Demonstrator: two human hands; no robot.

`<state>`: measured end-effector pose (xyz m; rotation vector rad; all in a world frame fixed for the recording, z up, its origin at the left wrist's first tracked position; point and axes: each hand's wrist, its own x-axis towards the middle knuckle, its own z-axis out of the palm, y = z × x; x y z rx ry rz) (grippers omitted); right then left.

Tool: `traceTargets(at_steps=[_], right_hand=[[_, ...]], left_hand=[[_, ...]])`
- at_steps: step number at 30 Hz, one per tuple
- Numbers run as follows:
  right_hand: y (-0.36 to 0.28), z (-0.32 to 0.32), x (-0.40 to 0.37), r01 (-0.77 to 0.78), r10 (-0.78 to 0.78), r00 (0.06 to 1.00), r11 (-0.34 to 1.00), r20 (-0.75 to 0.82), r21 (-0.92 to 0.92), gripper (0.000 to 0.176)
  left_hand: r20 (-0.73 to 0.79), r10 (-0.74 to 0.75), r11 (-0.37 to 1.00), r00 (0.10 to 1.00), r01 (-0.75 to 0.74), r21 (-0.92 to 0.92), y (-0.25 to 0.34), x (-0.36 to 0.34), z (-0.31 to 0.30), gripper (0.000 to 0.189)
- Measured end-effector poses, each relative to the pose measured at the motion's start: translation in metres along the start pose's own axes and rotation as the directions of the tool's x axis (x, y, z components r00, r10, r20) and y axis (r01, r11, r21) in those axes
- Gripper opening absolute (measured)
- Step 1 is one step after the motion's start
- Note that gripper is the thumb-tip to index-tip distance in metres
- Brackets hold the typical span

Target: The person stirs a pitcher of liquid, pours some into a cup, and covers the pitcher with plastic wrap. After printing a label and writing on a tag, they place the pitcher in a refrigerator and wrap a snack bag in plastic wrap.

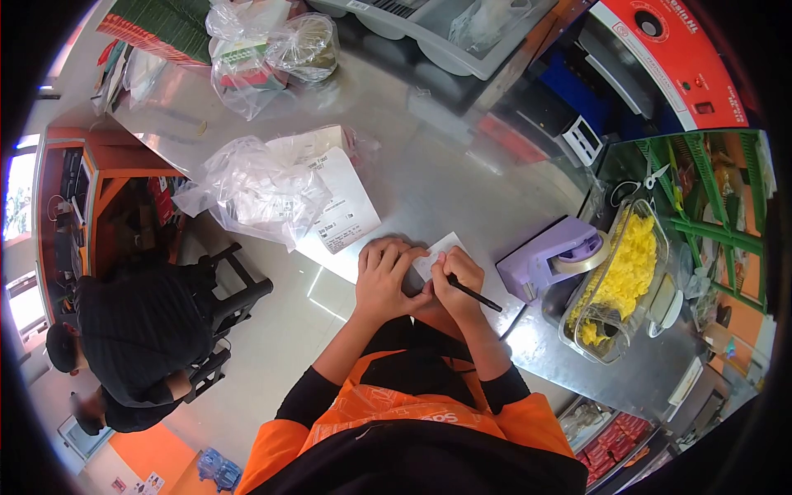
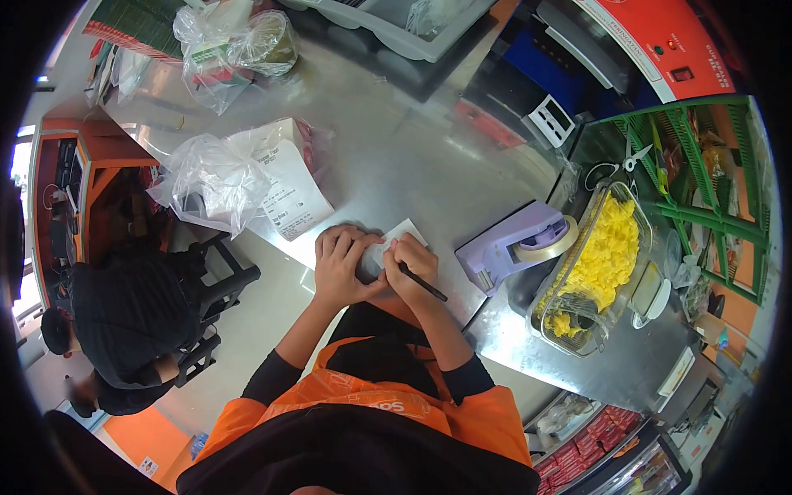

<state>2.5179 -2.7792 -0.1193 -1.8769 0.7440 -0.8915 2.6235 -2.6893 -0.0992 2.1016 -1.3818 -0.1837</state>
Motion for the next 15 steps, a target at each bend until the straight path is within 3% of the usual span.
traceTargets(at_steps=[6, 9, 12, 15], right_hand=[[0.0032, -0.003, -0.0022, -0.017, 0.015, 0.997, 0.999, 0.07, 0.035, 0.029], [-0.0004, -0.0011, -0.0004, -0.074, 0.072, 0.997, 0.991, 0.014, 0.109, 0.03], [0.0, -0.0011, 0.0002, -0.022, 0.021, 1.0, 0.999, 0.013, 0.033, 0.03], [-0.0001, -0.001, 0.0001, -0.006, 0.015, 0.993, 0.997, -0.117, 0.081, 0.033]], left_hand=[[0.002, -0.004, 1.0, 1.0, 0.004, 0.008, -0.0003, -0.0008, 0.0006, 0.046], [0.003, -0.002, 1.0, 1.0, 0.002, 0.005, -0.0007, -0.0006, 0.001, 0.047], [0.005, 0.002, 1.0, 1.0, -0.002, 0.012, -0.0011, -0.0015, 0.0014, 0.047], [0.007, 0.001, 1.0, 1.0, -0.001, 0.011, -0.0015, -0.0009, 0.0013, 0.047]])
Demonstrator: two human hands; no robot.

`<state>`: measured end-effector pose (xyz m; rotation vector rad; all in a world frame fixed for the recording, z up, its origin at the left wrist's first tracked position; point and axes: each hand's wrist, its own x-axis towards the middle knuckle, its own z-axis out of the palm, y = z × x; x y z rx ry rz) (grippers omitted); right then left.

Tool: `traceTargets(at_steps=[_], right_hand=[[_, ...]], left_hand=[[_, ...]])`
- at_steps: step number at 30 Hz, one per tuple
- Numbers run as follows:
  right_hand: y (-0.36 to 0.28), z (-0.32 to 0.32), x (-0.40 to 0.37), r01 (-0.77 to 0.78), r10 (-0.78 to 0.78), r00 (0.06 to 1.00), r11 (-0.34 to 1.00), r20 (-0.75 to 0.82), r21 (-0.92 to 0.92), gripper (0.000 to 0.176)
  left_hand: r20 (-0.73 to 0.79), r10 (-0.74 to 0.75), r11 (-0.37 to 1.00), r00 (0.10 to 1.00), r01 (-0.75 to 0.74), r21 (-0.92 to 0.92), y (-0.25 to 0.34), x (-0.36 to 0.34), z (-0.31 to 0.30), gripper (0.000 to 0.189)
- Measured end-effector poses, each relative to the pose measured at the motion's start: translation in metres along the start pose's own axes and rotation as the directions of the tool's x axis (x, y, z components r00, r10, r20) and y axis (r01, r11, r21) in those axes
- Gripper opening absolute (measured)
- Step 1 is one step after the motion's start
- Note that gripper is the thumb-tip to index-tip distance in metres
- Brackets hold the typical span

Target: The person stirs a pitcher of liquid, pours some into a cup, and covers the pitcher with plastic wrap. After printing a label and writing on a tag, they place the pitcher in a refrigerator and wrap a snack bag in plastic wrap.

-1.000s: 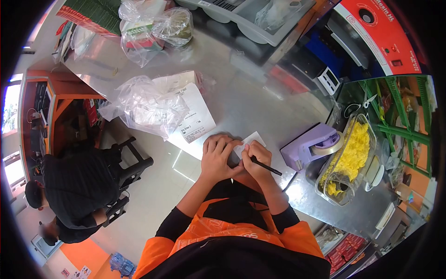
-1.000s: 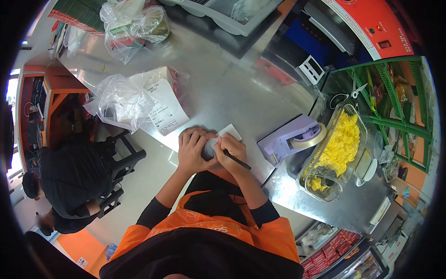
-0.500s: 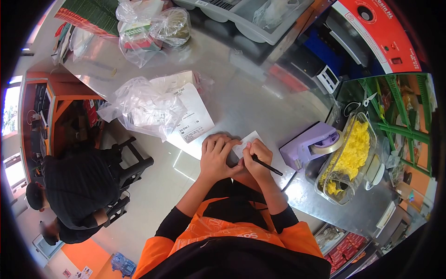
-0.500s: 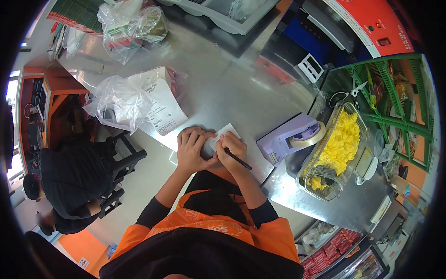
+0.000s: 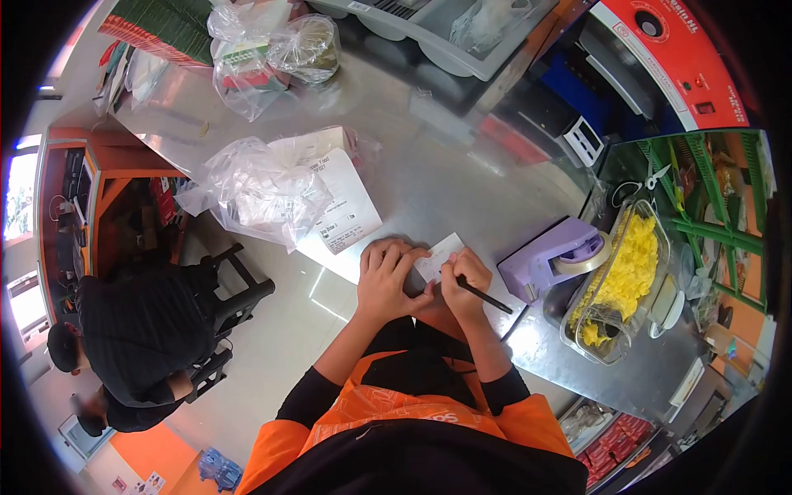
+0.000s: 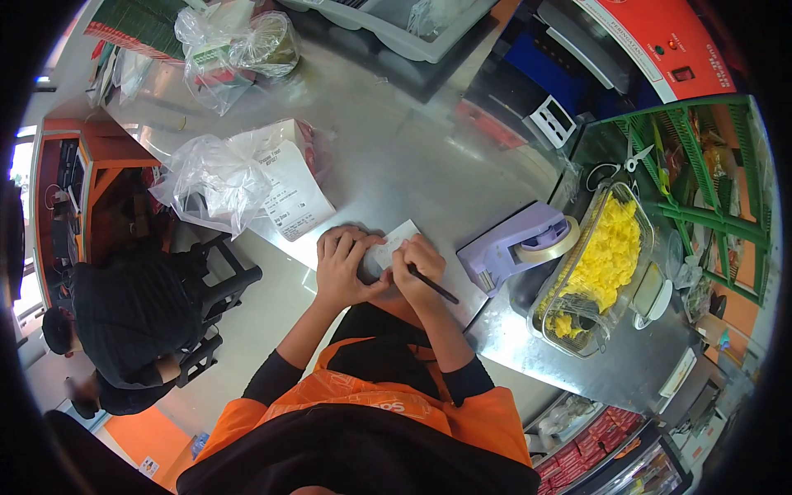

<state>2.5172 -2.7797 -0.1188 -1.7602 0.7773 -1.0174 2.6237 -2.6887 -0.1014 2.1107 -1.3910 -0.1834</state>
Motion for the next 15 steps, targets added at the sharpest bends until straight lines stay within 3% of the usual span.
traceTargets(at_steps=[3, 9, 12, 15], right_hand=[[-0.003, 0.001, 0.003, -0.035, 0.036, 0.999, 0.988, 0.0, -0.153, 0.03], [0.004, -0.004, 0.001, 0.022, -0.011, 0.989, 0.997, 0.146, -0.074, 0.029], [0.002, -0.005, 0.005, -0.049, 0.051, 0.999, 0.995, 0.017, -0.082, 0.028], [0.0, -0.005, 0.011, -0.014, 0.02, 0.994, 0.999, 0.103, -0.049, 0.028]], left_hand=[[-0.003, 0.0, 1.0, 1.0, 0.0, -0.003, 0.001, 0.0, -0.001, 0.047], [-0.001, -0.001, 1.0, 1.0, 0.001, 0.002, 0.001, 0.0, -0.001, 0.047], [-0.004, 0.003, 1.0, 1.0, -0.003, -0.004, 0.002, 0.001, -0.001, 0.047], [0.0, 0.001, 1.0, 1.0, -0.001, -0.004, 0.001, 0.001, -0.001, 0.046]])
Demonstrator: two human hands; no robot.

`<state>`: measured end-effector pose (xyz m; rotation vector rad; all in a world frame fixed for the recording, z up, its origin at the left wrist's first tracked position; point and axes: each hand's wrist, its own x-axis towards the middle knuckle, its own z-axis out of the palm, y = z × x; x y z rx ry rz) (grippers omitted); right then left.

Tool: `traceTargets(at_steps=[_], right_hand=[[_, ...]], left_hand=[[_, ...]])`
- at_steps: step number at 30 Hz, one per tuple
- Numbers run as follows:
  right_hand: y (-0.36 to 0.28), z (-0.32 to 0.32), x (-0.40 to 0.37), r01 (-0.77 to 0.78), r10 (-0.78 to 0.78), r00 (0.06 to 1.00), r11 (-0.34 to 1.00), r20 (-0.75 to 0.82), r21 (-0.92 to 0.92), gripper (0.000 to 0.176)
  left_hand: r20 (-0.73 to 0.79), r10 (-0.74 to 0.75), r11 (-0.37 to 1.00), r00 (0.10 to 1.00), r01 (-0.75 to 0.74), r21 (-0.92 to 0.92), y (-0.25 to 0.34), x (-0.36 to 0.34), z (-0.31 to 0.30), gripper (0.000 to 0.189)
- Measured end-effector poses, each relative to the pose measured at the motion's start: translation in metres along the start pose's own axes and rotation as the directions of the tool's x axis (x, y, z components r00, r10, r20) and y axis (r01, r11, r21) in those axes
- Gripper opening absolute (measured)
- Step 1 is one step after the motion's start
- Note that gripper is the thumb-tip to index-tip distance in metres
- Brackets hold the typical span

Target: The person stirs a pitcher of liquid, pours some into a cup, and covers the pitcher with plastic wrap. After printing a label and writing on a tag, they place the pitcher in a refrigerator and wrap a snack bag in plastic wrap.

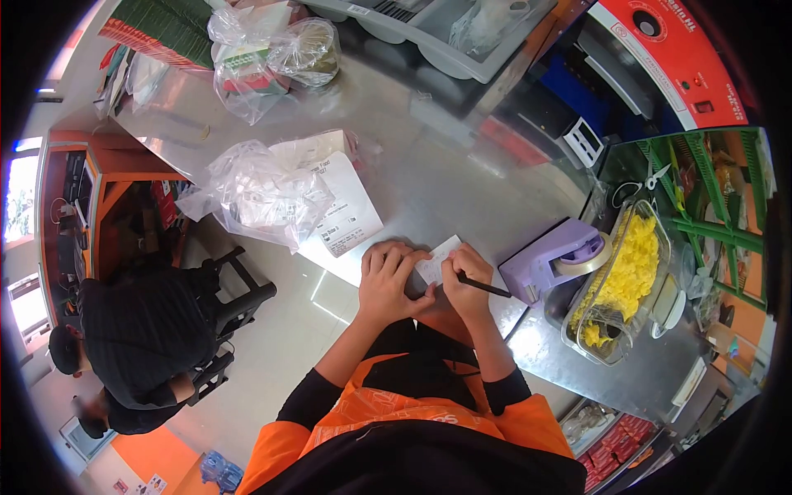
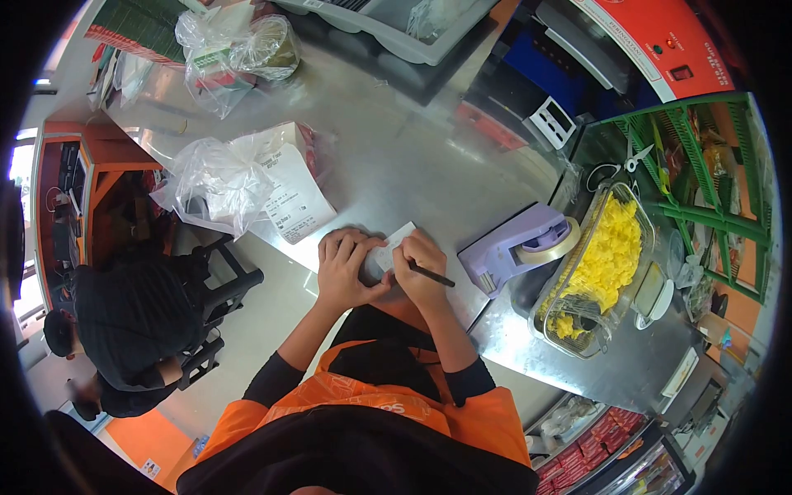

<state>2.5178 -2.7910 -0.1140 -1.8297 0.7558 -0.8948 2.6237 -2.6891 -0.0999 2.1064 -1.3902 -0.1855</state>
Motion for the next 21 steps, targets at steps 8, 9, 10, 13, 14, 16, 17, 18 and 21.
traceTargets(at_steps=[8, 9, 10, 13, 14, 16, 17, 18, 21], right_hand=[[0.0027, 0.0007, -0.003, 0.036, -0.036, 0.999, 0.999, -0.017, -0.034, 0.029], [0.003, 0.0007, -0.0033, 0.038, -0.039, 0.999, 0.999, -0.008, -0.029, 0.029], [0.0031, 0.001, -0.0032, 0.038, -0.039, 0.999, 0.999, -0.013, -0.034, 0.029], [0.0028, 0.0017, -0.0032, 0.032, -0.033, 0.999, 0.998, -0.027, -0.045, 0.03], [0.0031, 0.0022, -0.0026, 0.027, -0.028, 0.999, 0.999, -0.03, -0.045, 0.03], [0.0036, 0.0015, -0.0025, 0.03, -0.032, 0.998, 0.998, -0.051, -0.05, 0.031], [0.0039, 0.0006, -0.0029, 0.039, -0.042, 0.997, 0.998, -0.067, -0.053, 0.031], [0.0042, 0.0001, -0.0029, 0.048, -0.053, 0.995, 0.997, -0.082, -0.056, 0.031], [0.0043, 0.0022, -0.0031, 0.026, -0.032, 0.996, 0.996, -0.082, -0.08, 0.031]], left_hand=[[0.012, -0.003, 1.0, 1.0, 0.003, -0.005, 0.0001, -0.0002, 0.0003, 0.047], [0.009, -0.001, 1.0, 1.0, 0.001, -0.003, -0.0002, -0.0005, 0.0005, 0.047], [0.006, 0.002, 1.0, 1.0, -0.002, -0.001, -0.0006, -0.0003, 0.0009, 0.047], [0.005, 0.002, 1.0, 1.0, -0.002, 0.005, -0.0015, -0.0013, 0.0013, 0.047], [0.006, 0.0, 1.0, 1.0, 0.0, 0.007, -0.0013, -0.0015, 0.0016, 0.047], [0.012, -0.003, 1.0, 1.0, 0.003, 0.008, -0.0008, -0.0015, 0.0012, 0.047], [0.014, -0.004, 1.0, 1.0, 0.004, 0.008, -0.0007, -0.0012, 0.001, 0.047], [0.012, -0.002, 1.0, 1.0, 0.002, 0.005, -0.0006, -0.001, 0.001, 0.047], [0.012, -0.004, 1.0, 1.0, 0.004, 0.003, -0.0006, -0.0012, 0.0001, 0.046]])
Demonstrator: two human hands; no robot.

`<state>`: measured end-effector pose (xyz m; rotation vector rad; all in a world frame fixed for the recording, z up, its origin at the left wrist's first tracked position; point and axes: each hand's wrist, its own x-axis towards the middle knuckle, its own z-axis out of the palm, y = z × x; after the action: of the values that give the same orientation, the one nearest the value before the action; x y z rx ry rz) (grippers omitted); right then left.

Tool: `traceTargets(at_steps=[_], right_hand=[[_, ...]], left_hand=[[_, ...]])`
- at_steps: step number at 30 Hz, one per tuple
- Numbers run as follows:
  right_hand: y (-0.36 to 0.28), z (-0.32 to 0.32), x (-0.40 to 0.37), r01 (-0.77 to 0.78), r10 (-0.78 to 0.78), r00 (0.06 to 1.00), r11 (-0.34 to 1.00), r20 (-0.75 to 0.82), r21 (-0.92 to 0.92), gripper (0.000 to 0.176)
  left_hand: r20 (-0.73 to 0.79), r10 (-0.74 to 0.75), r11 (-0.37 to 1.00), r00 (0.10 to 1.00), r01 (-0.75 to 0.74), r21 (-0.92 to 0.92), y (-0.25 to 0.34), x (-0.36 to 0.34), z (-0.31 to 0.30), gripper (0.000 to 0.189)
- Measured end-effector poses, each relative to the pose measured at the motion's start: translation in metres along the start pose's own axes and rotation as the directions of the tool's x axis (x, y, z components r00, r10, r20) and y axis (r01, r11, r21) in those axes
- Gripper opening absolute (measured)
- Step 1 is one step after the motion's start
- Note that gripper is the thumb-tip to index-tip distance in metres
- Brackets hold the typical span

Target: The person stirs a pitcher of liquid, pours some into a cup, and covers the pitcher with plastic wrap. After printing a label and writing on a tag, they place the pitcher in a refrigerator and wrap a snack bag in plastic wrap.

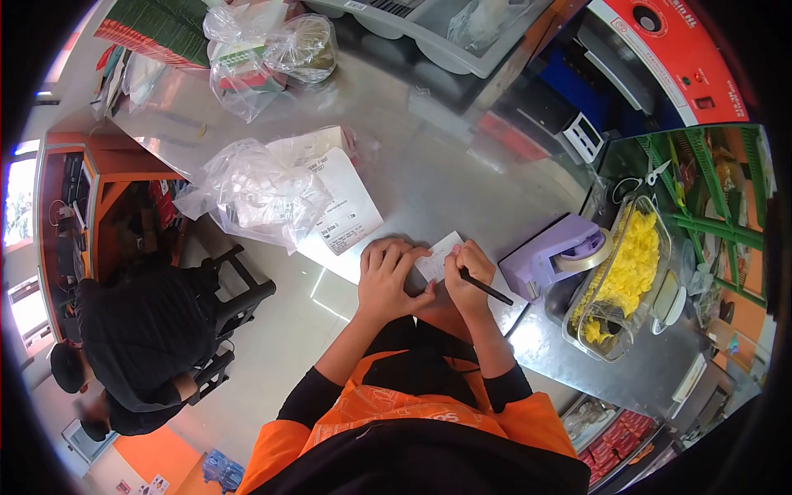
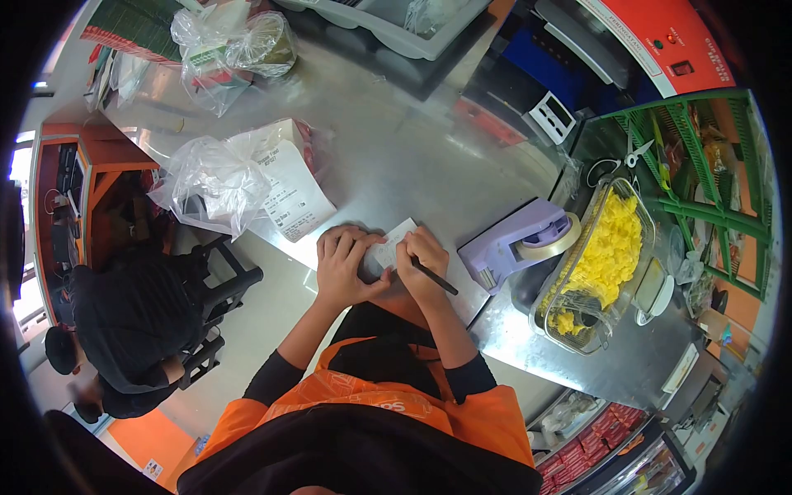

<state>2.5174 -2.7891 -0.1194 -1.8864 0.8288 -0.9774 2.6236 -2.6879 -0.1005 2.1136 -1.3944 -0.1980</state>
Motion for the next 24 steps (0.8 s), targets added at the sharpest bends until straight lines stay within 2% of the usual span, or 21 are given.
traceTargets(at_steps=[12, 15, 18, 24], right_hand=[[-0.002, -0.0021, 0.0023, 0.023, -0.024, 1.0, 1.0, 0.014, 0.02, 0.031], [0.0007, -0.0027, 0.0007, 0.017, -0.02, 0.998, 0.999, -0.062, -0.045, 0.031], [-0.0051, -0.0001, 0.0052, -0.027, 0.024, 0.997, 0.999, -0.077, -0.035, 0.032], [0.0012, -0.0039, 0.0007, 0.039, -0.039, 0.999, 0.999, 0.006, -0.029, 0.032]], left_hand=[[-0.004, 0.0, 1.0, 1.0, 0.0, -0.005, 0.0, 0.0002, 0.0009, 0.046], [-0.014, 0.005, 1.0, 1.0, -0.005, -0.005, -0.0003, -0.0002, 0.0006, 0.046], [-0.015, 0.005, 1.0, 1.0, -0.005, -0.004, 0.0001, 0.0, 0.0006, 0.046], [-0.012, 0.001, 1.0, 1.0, -0.001, 0.0, 0.0002, 0.0005, 0.0004, 0.046]])
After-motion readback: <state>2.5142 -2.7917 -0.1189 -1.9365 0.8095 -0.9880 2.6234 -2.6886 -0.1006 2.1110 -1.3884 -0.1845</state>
